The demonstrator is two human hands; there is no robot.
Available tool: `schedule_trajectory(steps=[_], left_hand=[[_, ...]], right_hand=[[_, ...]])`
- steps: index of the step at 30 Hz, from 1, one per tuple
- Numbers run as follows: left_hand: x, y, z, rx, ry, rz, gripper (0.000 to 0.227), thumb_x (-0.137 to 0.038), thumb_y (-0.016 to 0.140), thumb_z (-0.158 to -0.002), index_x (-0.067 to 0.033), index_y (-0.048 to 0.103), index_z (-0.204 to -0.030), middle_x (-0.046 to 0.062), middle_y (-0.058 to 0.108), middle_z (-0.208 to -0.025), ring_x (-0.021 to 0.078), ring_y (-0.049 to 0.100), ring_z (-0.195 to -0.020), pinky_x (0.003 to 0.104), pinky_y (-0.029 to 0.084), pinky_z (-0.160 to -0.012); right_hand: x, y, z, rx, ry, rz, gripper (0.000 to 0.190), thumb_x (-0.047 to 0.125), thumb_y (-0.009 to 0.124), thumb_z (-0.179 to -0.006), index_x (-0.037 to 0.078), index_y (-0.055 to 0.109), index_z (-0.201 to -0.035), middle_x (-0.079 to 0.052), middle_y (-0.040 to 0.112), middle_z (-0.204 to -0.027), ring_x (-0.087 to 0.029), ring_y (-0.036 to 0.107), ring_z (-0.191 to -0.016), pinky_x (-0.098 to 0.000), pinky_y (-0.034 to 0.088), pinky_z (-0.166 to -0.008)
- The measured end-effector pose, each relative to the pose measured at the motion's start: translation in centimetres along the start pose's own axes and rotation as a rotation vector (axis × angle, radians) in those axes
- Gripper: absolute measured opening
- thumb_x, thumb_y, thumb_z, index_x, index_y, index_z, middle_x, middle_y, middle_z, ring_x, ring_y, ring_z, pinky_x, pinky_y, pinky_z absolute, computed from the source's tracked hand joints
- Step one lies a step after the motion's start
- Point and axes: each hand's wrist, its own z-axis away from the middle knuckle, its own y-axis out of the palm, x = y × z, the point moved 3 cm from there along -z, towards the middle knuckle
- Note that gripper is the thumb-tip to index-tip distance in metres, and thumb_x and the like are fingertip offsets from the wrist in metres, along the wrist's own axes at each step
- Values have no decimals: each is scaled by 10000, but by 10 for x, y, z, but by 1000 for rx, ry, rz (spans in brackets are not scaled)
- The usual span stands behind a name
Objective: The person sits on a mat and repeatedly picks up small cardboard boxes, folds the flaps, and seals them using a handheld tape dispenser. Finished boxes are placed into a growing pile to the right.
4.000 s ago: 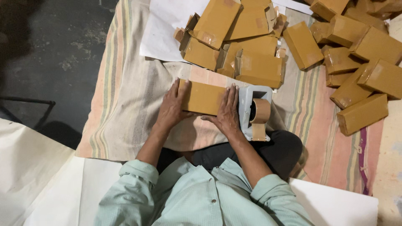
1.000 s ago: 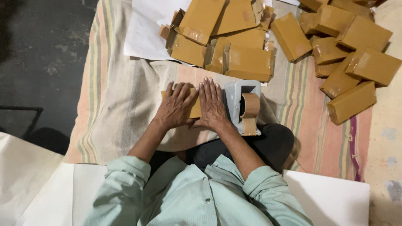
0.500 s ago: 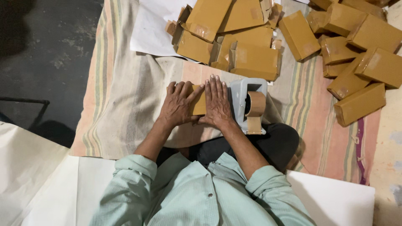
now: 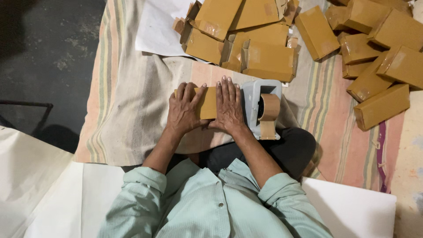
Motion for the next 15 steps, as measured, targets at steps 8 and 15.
schedule_trajectory(steps=[8, 15], left_hand=[[7, 12, 2, -28, 14, 34, 1175, -577, 836, -487, -187, 458, -1528, 133, 466, -1319, 326, 418, -1279, 521, 408, -934], [9, 17, 2, -49, 16, 35, 1173, -590, 826, -464, -194, 467, -1509, 149, 471, -1326, 343, 418, -1275, 522, 389, -938]], right_hand=[[-1, 0, 2, -43, 21, -51, 1634, 727, 918, -391, -52, 104, -1575, -249, 56, -1664, -402, 22, -1556, -599, 139, -1233], [-3, 4, 0, 4, 48, -49, 1636, 708, 929, -372, -27, 111, -1584, -222, 45, -1674, -383, 18, -1556, -611, 213, -1194]])
